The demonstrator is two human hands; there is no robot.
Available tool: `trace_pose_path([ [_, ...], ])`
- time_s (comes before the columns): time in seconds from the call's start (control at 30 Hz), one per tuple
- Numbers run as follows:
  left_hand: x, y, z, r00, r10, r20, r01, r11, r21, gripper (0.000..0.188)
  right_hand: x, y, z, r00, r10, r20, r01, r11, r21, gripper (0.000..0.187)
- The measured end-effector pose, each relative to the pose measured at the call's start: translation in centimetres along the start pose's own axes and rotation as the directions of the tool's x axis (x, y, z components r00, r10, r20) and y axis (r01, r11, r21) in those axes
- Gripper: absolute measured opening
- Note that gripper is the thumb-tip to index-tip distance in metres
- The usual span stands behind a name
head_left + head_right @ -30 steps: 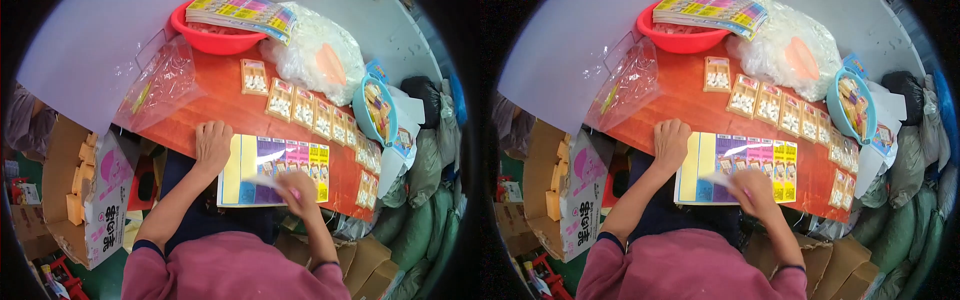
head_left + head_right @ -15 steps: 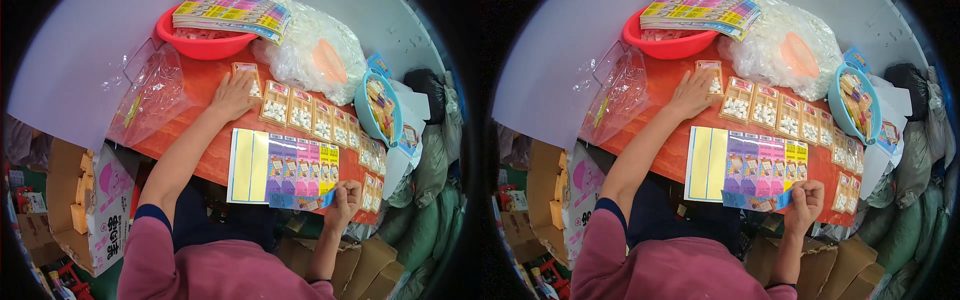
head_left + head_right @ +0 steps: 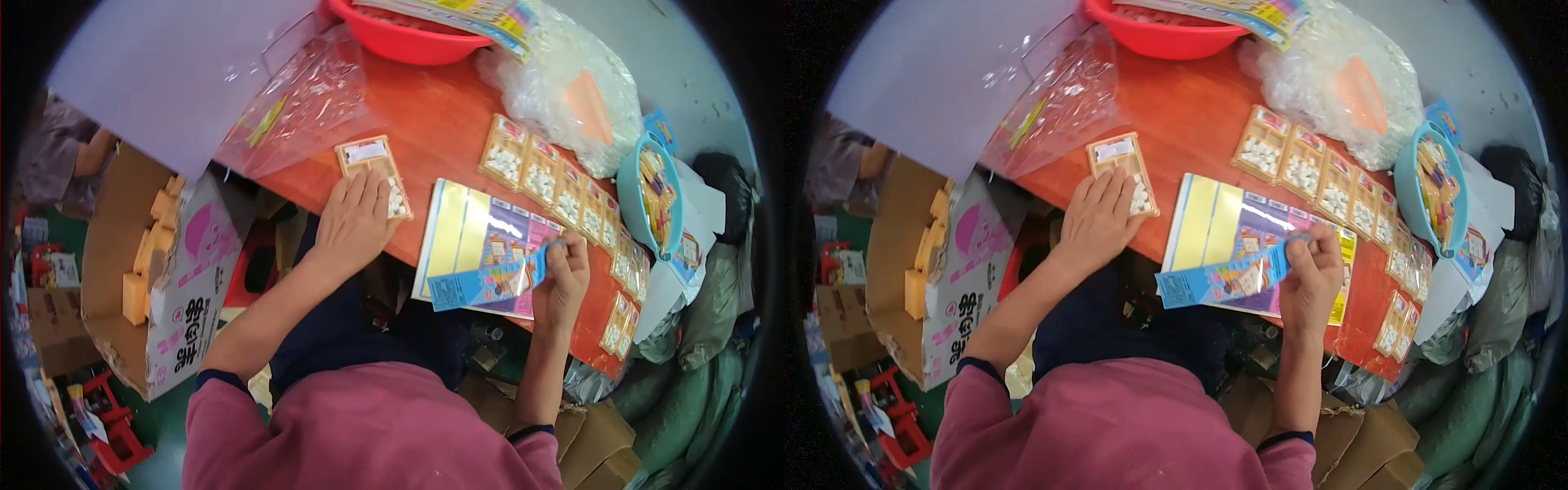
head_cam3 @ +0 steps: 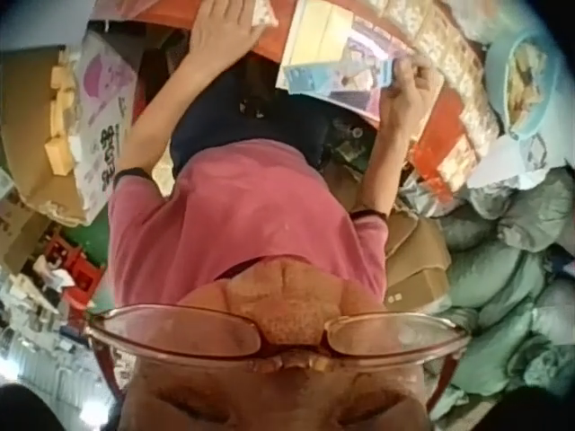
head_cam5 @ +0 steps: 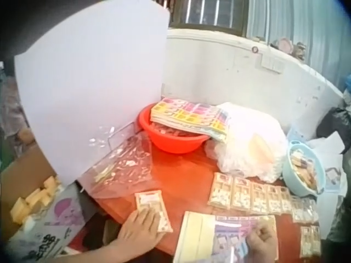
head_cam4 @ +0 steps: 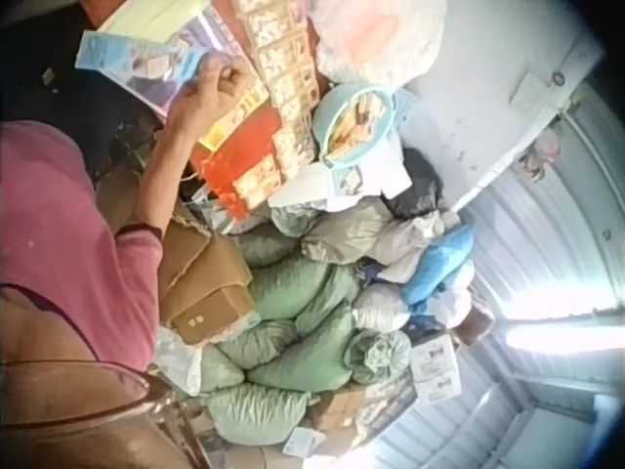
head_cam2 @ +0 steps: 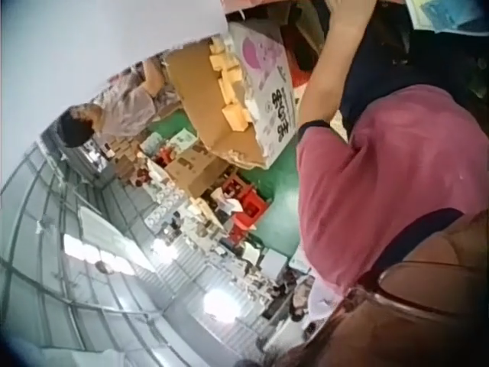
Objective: Applying adhesive labels to small packaged products and organizing them on a workbench.
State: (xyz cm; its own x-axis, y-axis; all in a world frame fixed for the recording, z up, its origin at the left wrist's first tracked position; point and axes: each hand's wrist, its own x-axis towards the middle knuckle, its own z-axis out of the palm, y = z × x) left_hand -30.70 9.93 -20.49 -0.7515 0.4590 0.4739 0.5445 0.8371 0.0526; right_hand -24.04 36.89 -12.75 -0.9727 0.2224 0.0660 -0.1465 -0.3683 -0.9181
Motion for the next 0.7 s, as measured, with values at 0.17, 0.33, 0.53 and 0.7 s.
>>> trace_pose_path([
  [0.17,-3.5,1.2,-3.5,0.993,-0.118,0.016,0.119,0.990,-0.072,0.056,2.2,2.9,4.4,0.991,0.095,0.096,-0.098,0.995,0.020,0.018],
  [0.33,-4.8,0.0,-5.0,0.987,-0.141,-0.072,0.123,0.969,-0.216,0.058,4.1,5.8,7.4,0.970,0.184,0.158,-0.197,0.978,0.073,0.014],
  [0.53,-7.3,-2.2,-5.4,0.751,-0.546,0.372,0.352,-0.146,-0.925,0.040,5.3,8.0,10.5,0.969,0.205,0.136,-0.212,0.976,0.045,0.013],
  [0.7,-4.9,-2.6,-4.9,0.615,-0.637,0.466,0.268,-0.387,-0.882,0.025,5.9,9.5,11.7,0.969,0.185,0.166,-0.173,0.982,-0.079,0.027],
])
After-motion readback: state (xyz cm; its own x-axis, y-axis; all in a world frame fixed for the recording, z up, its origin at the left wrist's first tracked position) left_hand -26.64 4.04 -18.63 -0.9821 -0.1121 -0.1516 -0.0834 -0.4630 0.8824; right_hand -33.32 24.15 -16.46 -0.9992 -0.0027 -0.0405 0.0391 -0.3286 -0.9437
